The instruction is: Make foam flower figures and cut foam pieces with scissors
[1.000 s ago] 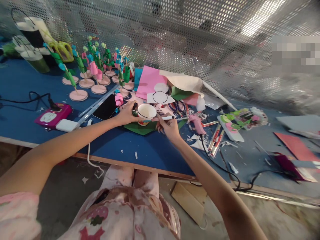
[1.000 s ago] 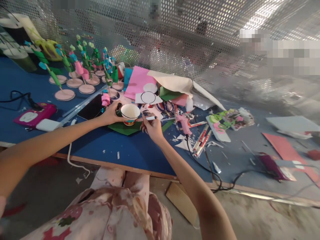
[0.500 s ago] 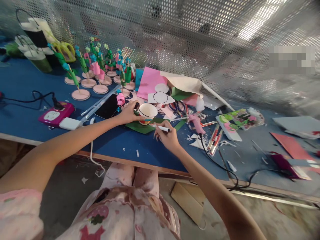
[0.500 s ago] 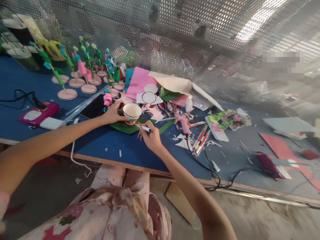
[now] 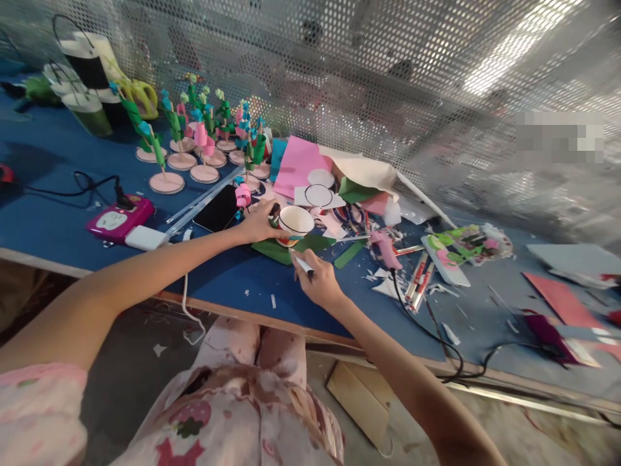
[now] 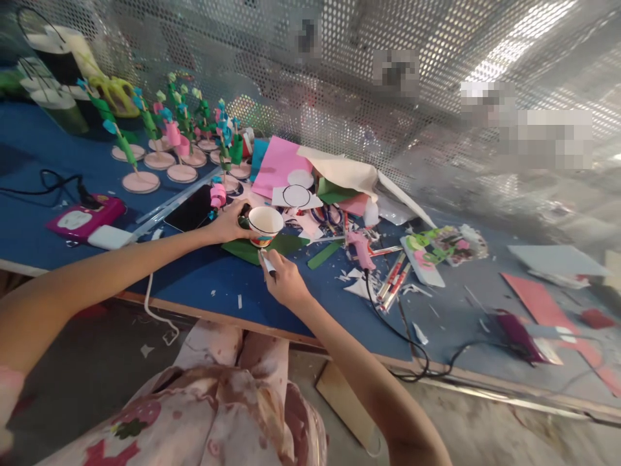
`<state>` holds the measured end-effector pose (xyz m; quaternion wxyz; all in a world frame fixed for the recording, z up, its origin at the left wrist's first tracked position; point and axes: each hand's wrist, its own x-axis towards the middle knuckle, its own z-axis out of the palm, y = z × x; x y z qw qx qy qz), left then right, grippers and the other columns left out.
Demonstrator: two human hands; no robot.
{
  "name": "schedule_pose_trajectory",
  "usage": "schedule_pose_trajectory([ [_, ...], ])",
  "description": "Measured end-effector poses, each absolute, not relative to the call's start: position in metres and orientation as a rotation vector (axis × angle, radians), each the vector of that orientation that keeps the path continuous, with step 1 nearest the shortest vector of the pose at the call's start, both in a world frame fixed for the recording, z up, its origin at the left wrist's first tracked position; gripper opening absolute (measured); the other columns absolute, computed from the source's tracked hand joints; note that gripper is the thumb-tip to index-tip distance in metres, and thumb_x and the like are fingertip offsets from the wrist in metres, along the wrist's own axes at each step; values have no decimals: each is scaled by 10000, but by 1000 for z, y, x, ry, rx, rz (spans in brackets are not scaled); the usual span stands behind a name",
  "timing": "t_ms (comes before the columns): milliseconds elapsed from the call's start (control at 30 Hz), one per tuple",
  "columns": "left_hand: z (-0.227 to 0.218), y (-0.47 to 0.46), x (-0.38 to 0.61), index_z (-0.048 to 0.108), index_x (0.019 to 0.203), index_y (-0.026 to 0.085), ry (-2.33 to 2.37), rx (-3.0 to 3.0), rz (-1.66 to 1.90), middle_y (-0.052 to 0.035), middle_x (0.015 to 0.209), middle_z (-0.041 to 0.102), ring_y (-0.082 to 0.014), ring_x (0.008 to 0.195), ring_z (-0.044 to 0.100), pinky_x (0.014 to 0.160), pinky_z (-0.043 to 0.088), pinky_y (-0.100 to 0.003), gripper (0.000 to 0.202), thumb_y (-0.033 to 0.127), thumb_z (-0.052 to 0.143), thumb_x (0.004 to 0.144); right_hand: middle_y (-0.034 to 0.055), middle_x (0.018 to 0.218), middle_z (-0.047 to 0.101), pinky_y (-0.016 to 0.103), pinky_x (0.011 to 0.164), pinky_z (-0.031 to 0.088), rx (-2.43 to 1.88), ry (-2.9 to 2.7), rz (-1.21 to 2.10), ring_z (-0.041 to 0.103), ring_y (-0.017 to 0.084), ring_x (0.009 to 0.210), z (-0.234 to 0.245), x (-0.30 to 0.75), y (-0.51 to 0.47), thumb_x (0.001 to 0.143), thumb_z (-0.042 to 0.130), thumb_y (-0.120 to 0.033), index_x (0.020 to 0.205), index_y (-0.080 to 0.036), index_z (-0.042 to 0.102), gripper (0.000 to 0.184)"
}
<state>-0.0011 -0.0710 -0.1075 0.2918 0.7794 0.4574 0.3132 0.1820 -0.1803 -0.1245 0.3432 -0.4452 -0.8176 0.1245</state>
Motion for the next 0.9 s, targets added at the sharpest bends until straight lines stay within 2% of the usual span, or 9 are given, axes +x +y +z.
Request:
schedule_pose_trajectory([
  [233, -104, -72, 1, 426, 780, 211, 1233, 2089, 787, -10, 866, 447, -213, 836, 509, 801, 427, -363, 528, 460, 820, 533, 84, 762, 621, 275, 660, 525, -1101, -2305, 116, 634, 189, 703, -131, 174, -174, 907, 388, -160, 1013, -175, 559, 201],
  [500, -105, -74, 0, 424, 793, 213, 1227, 2106, 780, -18, 870, 462, -231, 862, 507, 795, 417, -365, 529, 486, 806, 547, 125, 851, 657, 313, 665, 536, -1230, -2449, -116, 635, 243, 795, -138, 152, -162, 737, 405, -32, 1062, -162, 566, 385],
  [800, -105, -72, 1, 467, 859, 206, 1225, 2076, 758, -33, 947, 462, -235, 885, 521, 821, 418, -371, 559, 492, 813, 527, 151, 818, 654, 315, 613, 514, -1364, -2502, -191, 631, 258, 760, -136, 137, -169, 767, 418, -67, 1074, -119, 568, 345],
  [900, -105, -72, 1, 465, 853, 207, 1235, 2081, 744, -35, 953, 466, -240, 889, 526, 821, 418, -370, 566, 513, 812, 526, 122, 755, 648, 296, 588, 496, -1275, -2441, -238, 629, 237, 702, -135, 146, -175, 822, 400, -93, 980, -145, 566, 235],
])
